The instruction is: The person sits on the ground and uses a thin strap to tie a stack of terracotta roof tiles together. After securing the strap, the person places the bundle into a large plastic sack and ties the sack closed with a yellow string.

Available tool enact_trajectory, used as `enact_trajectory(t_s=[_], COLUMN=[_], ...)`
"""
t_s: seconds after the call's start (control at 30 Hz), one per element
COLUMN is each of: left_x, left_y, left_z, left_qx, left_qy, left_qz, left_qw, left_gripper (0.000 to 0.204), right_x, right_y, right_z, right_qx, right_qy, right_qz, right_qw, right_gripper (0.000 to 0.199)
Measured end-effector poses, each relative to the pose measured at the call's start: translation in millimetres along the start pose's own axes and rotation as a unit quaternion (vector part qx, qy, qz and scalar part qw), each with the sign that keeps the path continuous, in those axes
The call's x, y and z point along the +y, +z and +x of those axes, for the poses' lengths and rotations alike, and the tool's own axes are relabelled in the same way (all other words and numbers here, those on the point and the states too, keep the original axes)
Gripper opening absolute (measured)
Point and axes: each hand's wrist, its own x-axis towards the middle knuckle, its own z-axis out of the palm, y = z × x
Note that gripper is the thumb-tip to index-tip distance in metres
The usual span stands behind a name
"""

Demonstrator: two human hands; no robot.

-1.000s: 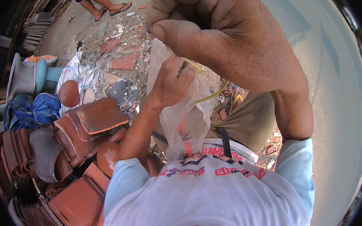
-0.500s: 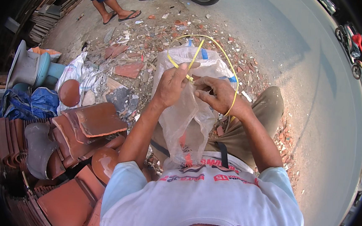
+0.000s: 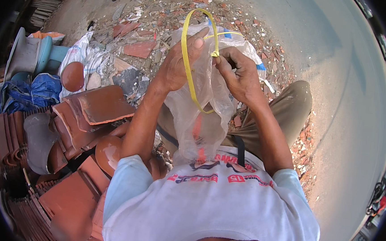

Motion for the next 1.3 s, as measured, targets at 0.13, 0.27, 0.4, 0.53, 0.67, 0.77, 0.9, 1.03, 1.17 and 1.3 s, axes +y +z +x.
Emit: enact_trajectory(t_s=[0.13,0.27,0.4,0.53,0.67,0.77,0.9,1.03,1.17,1.3], left_x=[-8.1,-18.8,-22.7,-33.0,-28.7,-24.7,-23.1,-34.0,-23.3,-8.0], left_y=[41.3,77.6,68.1,49.5,41.1,27.1,9.6,4.4,-12.3,-21.5], left_z=[-8.9,-16.7,-16.2,-15.3,-12.3,-7.7,-10.4,-13.8,-9.8,-6.2], left_qx=[-0.013,-0.041,0.055,0.001,0.023,-0.004,-0.061,-0.052,-0.094,-0.140], left_qy=[0.114,0.132,0.137,0.176,0.109,0.072,-0.044,-0.114,-0.103,-0.121], left_qz=[0.100,0.095,-0.076,-0.027,-0.028,-0.001,-0.029,-0.104,-0.037,0.009], left_qw=[0.988,0.986,0.986,0.984,0.993,0.997,0.997,0.987,0.990,0.983], left_gripper=[0.069,0.051,0.021,0.025,0.031,0.035,0.035,0.031,0.024,0.016], right_x=[-12.4,-25.5,-31.5,-18.6,-28.0,-31.2,-51.2,-38.4,-22.8,-5.6], right_y=[-23.3,-17.9,-20.9,-34.0,-48.8,-55.8,-60.0,-52.1,-43.4,-26.6], right_z=[-12.0,-9.9,-0.4,4.0,16.9,19.8,4.0,-24.9,-18.4,-5.3], right_qx=[0.070,-0.014,-0.004,-0.076,-0.106,-0.089,-0.105,-0.252,-0.258,-0.119], right_qy=[0.011,-0.070,-0.180,-0.168,-0.172,-0.132,0.035,0.074,0.063,0.023], right_qz=[0.087,-0.030,-0.178,-0.319,-0.365,-0.306,-0.102,-0.090,-0.074,0.024], right_qw=[0.994,0.997,0.967,0.930,0.909,0.939,0.989,0.961,0.961,0.992], right_gripper=[0.012,0.014,0.023,0.023,0.021,0.019,0.020,0.019,0.020,0.023])
